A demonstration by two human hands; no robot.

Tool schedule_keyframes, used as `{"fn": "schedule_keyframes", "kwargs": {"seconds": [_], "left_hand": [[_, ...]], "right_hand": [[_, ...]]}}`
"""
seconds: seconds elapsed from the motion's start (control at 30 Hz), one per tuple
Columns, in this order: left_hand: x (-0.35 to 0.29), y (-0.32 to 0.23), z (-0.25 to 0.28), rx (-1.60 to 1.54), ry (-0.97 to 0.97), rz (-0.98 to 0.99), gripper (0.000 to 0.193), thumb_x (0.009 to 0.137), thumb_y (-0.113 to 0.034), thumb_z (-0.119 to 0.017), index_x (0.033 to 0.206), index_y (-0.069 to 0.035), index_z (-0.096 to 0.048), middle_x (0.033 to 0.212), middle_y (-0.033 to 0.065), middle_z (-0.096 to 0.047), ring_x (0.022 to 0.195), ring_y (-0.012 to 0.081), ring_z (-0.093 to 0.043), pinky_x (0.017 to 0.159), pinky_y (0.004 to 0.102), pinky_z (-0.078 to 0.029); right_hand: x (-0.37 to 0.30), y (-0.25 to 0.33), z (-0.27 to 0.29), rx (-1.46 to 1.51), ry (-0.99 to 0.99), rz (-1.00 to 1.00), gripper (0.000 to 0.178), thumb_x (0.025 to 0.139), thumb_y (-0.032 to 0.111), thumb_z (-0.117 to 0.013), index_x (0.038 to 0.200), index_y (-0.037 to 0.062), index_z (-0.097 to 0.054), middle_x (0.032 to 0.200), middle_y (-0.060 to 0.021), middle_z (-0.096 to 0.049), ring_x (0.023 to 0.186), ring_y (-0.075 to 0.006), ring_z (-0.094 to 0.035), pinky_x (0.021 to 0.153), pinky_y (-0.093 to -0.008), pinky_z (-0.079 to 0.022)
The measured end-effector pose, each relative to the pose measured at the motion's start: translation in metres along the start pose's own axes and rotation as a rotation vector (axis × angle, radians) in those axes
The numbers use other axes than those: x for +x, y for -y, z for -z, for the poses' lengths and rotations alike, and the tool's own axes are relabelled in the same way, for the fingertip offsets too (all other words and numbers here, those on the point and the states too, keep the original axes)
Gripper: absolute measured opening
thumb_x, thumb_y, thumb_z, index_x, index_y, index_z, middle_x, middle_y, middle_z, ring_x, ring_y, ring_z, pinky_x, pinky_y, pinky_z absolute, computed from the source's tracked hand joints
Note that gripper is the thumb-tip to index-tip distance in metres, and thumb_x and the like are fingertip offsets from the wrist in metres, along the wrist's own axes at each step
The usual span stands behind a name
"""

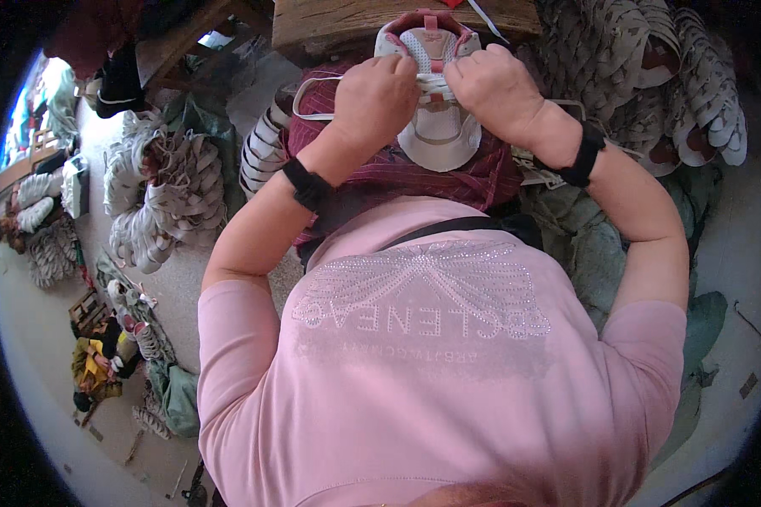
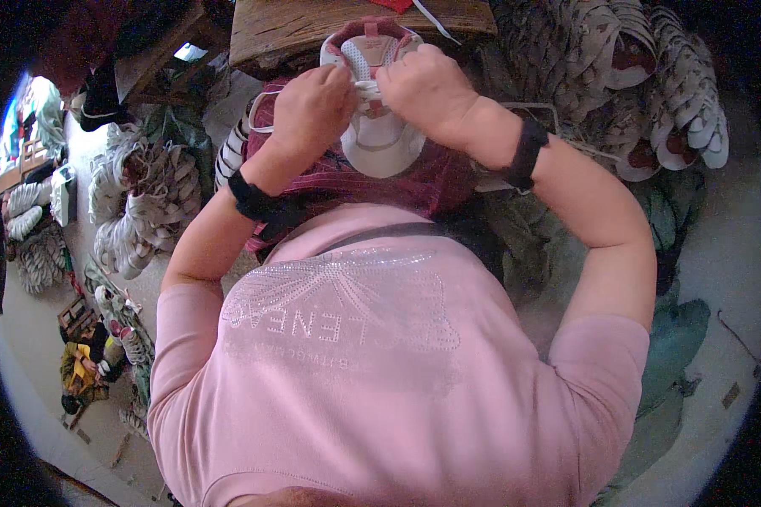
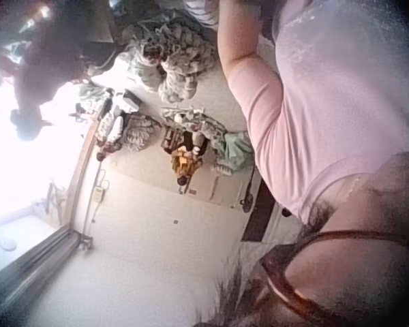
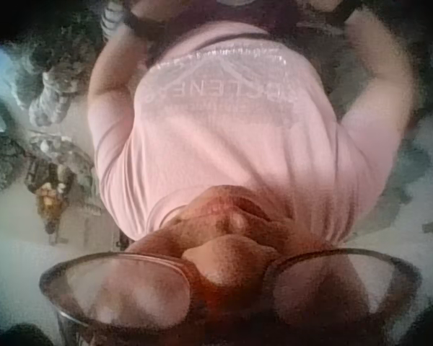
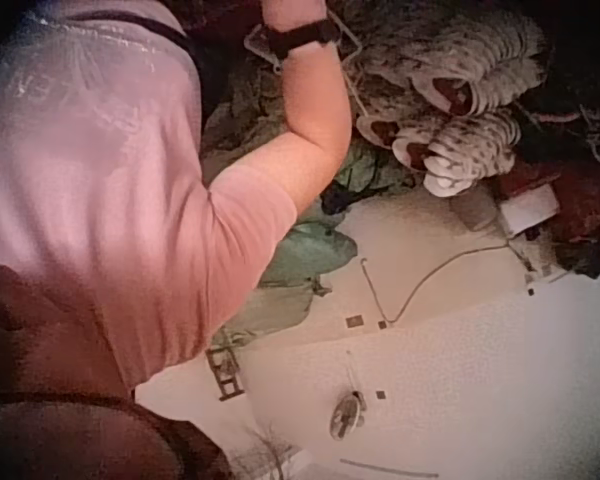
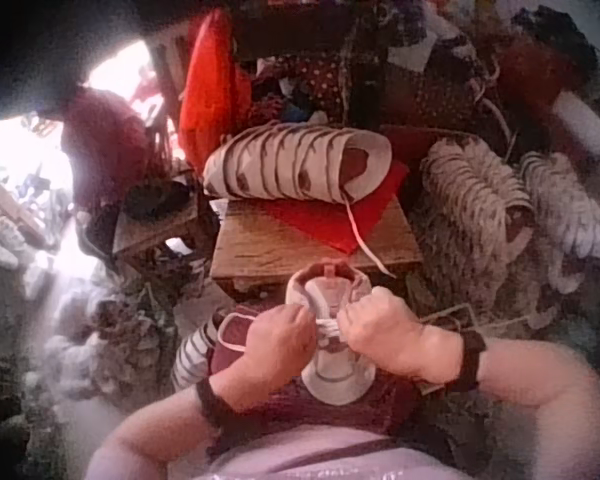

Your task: Lacing a white and pink shoe in a workshop setting.

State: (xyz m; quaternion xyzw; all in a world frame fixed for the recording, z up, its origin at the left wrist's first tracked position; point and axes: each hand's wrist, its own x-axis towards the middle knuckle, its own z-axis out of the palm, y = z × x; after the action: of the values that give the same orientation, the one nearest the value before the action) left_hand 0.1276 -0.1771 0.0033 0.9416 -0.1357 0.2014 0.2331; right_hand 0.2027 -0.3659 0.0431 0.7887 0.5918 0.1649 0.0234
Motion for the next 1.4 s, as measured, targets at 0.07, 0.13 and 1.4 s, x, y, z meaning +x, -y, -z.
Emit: {"fn": "schedule_keyframes", "kwargs": {"seconds": [0.07,0.13,1.4], "left_hand": [[0.002,0.000,-0.002,0.023,0.044,0.012,0.014,0.084,-0.016,-0.061,0.089,-0.004,-0.054,0.079,0.0147,-0.059,0.075,0.0369,-0.060,0.063,0.0452,-0.049],[0.003,0.002,-0.001,0.048,0.088,0.024,0.014,0.085,-0.017,-0.060,0.090,-0.005,-0.054,0.081,0.0147,-0.060,0.076,0.0365,-0.060,0.064,0.0454,-0.050],[0.035,0.022,0.005,-0.654,0.266,0.370,0.016,0.086,-0.020,-0.067,0.089,-0.005,-0.073,0.085,0.0080,-0.060,0.087,0.0207,-0.055,0.087,0.0343,-0.040]], "right_hand": [[0.000,0.002,-0.004,0.004,-0.005,0.002,0.007,0.080,0.015,-0.058,0.078,0.0099,-0.063,0.069,-0.0066,-0.064,0.066,-0.0228,-0.065,0.064,-0.0345,-0.048],[0.001,0.001,-0.003,0.008,-0.010,0.005,0.008,0.080,0.015,-0.059,0.078,0.0092,-0.064,0.069,-0.0076,-0.065,0.066,-0.0236,-0.064,0.064,-0.0351,-0.048],[0.037,-0.054,-0.031,1.015,0.466,-0.549,0.026,0.080,0.026,-0.069,0.084,0.0009,-0.069,0.079,-0.0176,-0.066,0.074,-0.0306,-0.064,0.065,-0.0372,-0.049]]}}
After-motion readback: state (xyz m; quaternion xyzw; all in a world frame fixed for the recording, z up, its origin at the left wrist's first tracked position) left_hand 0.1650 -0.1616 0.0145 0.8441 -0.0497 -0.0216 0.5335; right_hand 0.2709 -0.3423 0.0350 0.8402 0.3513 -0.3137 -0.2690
